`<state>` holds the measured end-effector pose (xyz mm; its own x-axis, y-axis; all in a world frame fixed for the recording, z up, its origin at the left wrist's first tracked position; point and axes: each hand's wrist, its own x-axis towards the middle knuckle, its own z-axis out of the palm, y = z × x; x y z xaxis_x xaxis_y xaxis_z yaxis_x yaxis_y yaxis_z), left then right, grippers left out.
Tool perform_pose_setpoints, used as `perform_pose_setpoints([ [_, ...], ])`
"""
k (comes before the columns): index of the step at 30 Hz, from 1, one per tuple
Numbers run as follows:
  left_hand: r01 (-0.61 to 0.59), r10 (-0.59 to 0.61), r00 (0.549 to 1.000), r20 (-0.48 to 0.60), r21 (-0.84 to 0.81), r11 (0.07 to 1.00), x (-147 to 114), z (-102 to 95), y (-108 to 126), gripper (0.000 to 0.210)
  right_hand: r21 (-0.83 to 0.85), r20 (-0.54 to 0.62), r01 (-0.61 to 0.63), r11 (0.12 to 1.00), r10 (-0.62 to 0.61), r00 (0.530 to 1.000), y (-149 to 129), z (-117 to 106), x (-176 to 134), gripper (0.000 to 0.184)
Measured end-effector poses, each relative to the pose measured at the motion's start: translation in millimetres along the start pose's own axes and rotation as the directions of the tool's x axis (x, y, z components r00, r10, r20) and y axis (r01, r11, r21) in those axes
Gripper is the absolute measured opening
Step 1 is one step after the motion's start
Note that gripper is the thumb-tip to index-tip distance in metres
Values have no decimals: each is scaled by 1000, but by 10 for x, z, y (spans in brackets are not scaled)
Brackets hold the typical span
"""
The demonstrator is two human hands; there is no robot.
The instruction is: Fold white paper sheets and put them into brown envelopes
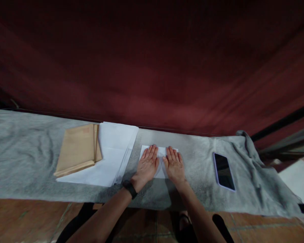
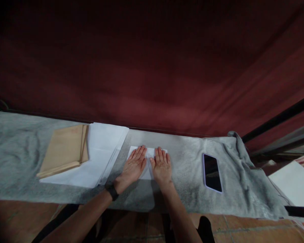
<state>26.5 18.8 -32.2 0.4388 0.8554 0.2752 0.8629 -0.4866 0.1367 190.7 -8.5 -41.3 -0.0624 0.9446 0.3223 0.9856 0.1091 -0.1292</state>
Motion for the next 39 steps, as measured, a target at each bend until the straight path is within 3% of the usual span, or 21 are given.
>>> perform_pose_setpoints([
  [22, 97, -96, 995, -26, 38, 995, -132, -54, -164, 66, -74, 27, -105, 992, 108, 994, 383, -74, -192, 62],
  [33, 137, -135, 989, -51, 28, 990, -174, -71, -227, 64, -65, -44, -160, 985, 158, 986, 505, -83, -285, 60],
  [36, 103, -103, 993, -63, -1, 995, -201, -137, -146, 62, -16, -81, -154, 988, 152, 985, 452, -144, -246, 60],
  [39, 9, -11, 999, -48, -46, 999, -254, -178, 20, 60, 86, -69, -56, 995, 62, 996, 289, -202, -205, 59],
])
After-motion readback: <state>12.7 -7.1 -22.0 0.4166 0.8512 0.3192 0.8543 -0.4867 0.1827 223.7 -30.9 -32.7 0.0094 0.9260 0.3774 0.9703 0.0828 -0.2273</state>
